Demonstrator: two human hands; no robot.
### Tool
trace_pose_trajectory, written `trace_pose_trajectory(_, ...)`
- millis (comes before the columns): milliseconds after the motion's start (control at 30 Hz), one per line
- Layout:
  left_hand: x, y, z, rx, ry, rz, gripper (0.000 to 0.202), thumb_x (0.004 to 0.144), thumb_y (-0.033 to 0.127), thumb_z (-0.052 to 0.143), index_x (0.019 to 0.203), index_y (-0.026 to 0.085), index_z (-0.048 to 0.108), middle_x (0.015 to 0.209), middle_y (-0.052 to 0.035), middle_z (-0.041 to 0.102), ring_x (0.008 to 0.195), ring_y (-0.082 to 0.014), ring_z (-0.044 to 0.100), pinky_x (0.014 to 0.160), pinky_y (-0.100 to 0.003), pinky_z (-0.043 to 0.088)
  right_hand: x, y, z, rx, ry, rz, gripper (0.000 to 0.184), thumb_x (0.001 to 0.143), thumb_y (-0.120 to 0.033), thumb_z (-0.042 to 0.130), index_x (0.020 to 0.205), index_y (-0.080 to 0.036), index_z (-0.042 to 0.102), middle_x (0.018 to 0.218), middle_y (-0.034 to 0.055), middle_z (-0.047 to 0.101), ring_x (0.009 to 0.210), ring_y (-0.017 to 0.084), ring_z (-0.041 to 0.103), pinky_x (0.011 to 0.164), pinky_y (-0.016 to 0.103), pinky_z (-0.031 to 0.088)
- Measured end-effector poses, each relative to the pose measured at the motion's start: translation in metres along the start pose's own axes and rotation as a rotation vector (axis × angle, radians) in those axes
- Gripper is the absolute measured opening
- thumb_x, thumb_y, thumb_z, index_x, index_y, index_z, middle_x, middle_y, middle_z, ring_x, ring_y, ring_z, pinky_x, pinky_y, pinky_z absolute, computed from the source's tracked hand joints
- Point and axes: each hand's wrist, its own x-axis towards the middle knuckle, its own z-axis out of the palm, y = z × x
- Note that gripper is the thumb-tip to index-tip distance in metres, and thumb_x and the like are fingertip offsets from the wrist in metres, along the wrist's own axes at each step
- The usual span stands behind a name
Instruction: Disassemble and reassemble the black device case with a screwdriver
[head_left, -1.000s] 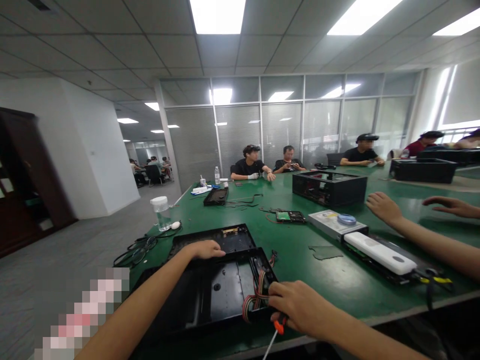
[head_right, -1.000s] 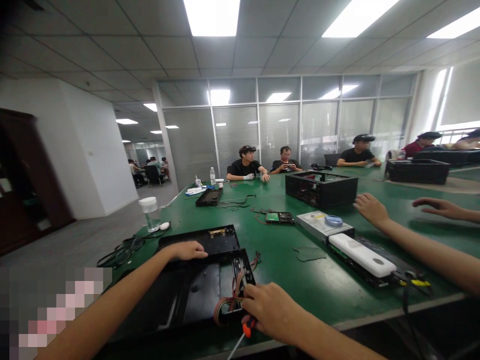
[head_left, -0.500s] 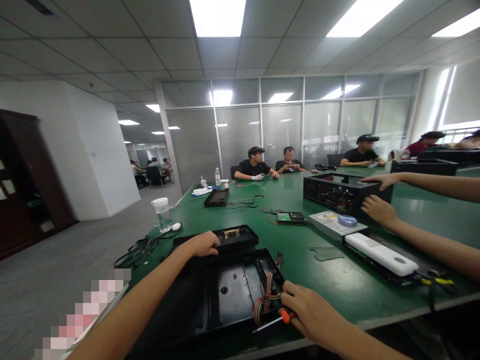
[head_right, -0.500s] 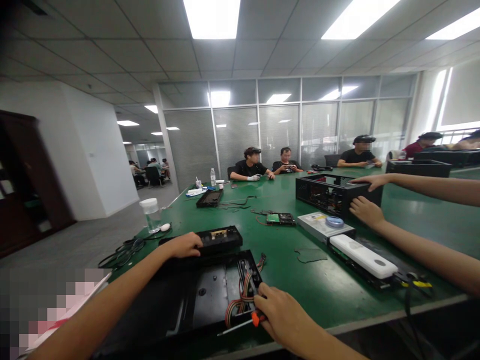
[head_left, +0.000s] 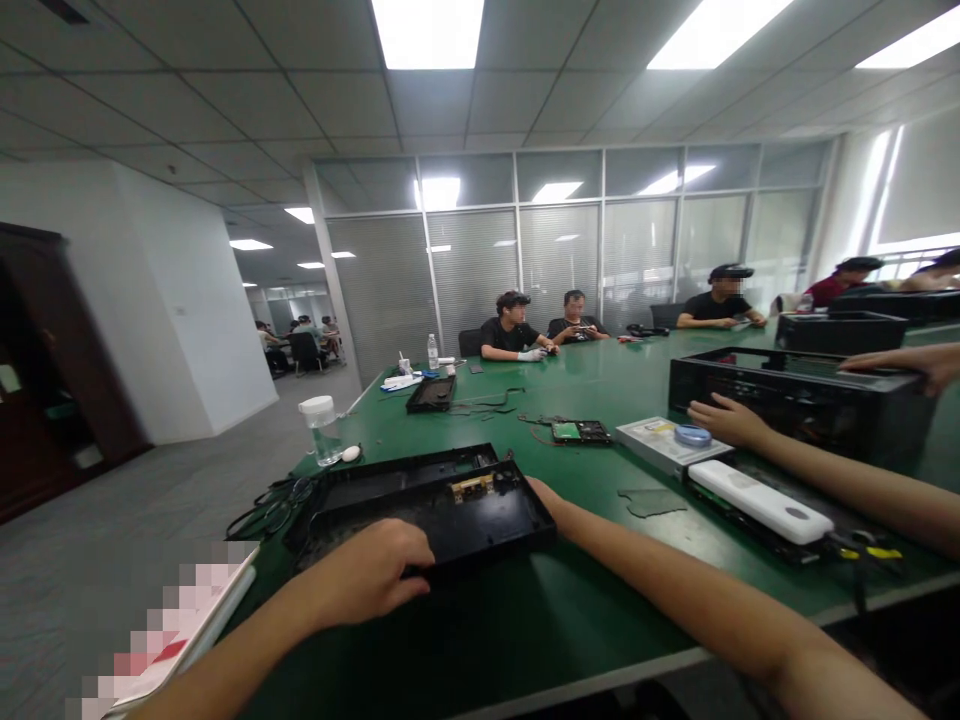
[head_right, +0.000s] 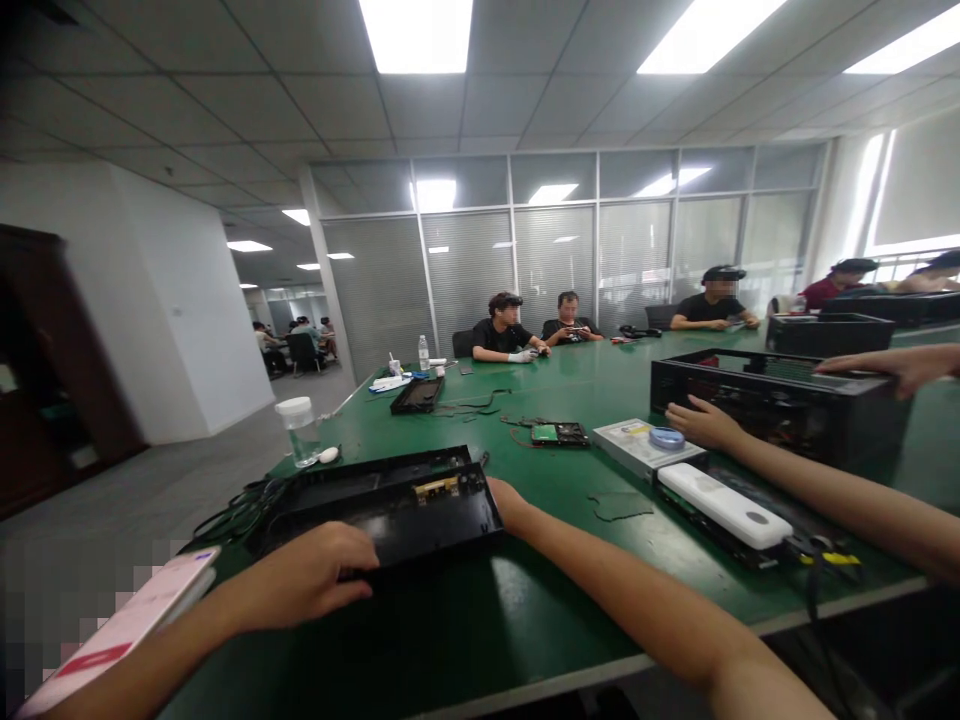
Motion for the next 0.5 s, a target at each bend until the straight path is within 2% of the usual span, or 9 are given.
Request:
trace_pose_trajectory(67,-0.006,0.002,0.014,-0.026,-0.029,-0.023,0.011,0.080,0.030,0.053,0.081,0.022,0.061,0.082,-0.0013,0.059,0.078,-0.0156,0.053,0.073,-0.025,0.036,-0.003,0.012,-0.009,-0.136,0.001,-0.034,0.033,0.078,-0.017,0.047,0.110,-0.017,0.055,0.123,0.0100,0.048,0.108,0.024,0.045,0.094,0.038,0.035)
trace_pose_trajectory(167,-0.012,0.003,0.033,-0.050,-0.056,-0.039,0.009,0.078,0.028,0.054,0.080,0.023,0.061,0.082,-0.0016,0.060,0.078,-0.0157,0.054,0.072,-0.025,0.037,-0.020,0.037,-0.035,-0.566,0.009,-0.111,0.045,0.077,-0.011,0.046,0.121,-0.018,0.045,0.135,0.0119,0.032,0.113,0.025,0.041,0.094,0.043,0.032)
trace_pose_trajectory(233,-0.012,0.001,0.043,-0.050,-0.089,-0.056,0.009,0.076,0.028,0.056,0.080,0.023,0.062,0.083,-0.0025,0.061,0.079,-0.0166,0.054,0.071,-0.025,0.038,-0.034,0.054,-0.058,-0.761,0.016,-0.108,0.043,0.078,-0.012,0.046,0.121,-0.018,0.045,0.133,0.0120,0.032,0.111,0.024,0.043,0.093,0.042,0.034)
trace_pose_trajectory(300,-0.007,-0.004,0.049,-0.026,-0.166,-0.106,0.011,0.071,0.031,0.061,0.078,0.022,0.064,0.083,-0.0036,0.061,0.079,-0.0186,0.055,0.067,-0.026,0.040,-0.046,0.066,-0.079,-0.815,0.064,-0.078,0.034,0.080,-0.017,0.046,0.114,-0.016,0.050,0.126,0.0126,0.039,0.109,0.023,0.044,0.091,0.039,0.036)
trace_pose_trajectory(367,0.006,-0.012,0.049,-0.023,-0.326,-0.188,0.018,0.063,0.034,0.067,0.074,0.021,0.065,0.073,-0.0037,0.061,0.070,-0.0199,0.056,0.058,-0.026,0.040,-0.053,0.071,-0.093,-0.776,0.162,-0.049,0.027,0.083,-0.022,0.044,0.108,-0.014,0.052,0.116,0.0127,0.047,0.104,0.021,0.047,0.090,0.036,0.038)
trace_pose_trajectory(433,0.028,-0.020,0.045,-0.106,-0.498,-0.228,0.025,0.061,0.040,0.067,0.076,0.020,0.066,0.062,-0.0020,0.060,0.058,-0.0183,0.056,0.050,-0.025,0.040,-0.055,0.068,-0.097,-0.701,0.261,-0.036,0.026,0.085,-0.026,0.041,0.105,-0.013,0.051,0.105,0.0116,0.052,0.097,0.019,0.050,0.086,0.033,0.040)
trace_pose_trajectory(467,0.042,-0.024,0.042,-0.167,-0.541,-0.208,0.027,0.065,0.043,0.064,0.078,0.019,0.066,0.059,-0.0011,0.059,0.054,-0.0167,0.055,0.049,-0.024,0.040,-0.054,0.065,-0.096,-0.668,0.287,-0.038,0.026,0.086,-0.028,0.040,0.104,-0.013,0.051,0.101,0.0109,0.053,0.094,0.018,0.051,0.084,0.032,0.040)
trace_pose_trajectory(500,0.057,-0.028,0.040,-0.215,-0.504,-0.152,0.029,0.070,0.044,0.059,0.083,0.020,0.066,0.061,-0.0008,0.060,0.055,-0.0156,0.055,0.051,-0.023,0.041,-0.052,0.061,-0.092,-0.645,0.286,-0.049,0.026,0.087,-0.030,0.039,0.102,-0.013,0.051,0.098,0.0102,0.054,0.090,0.017,0.051,0.082,0.031,0.041)
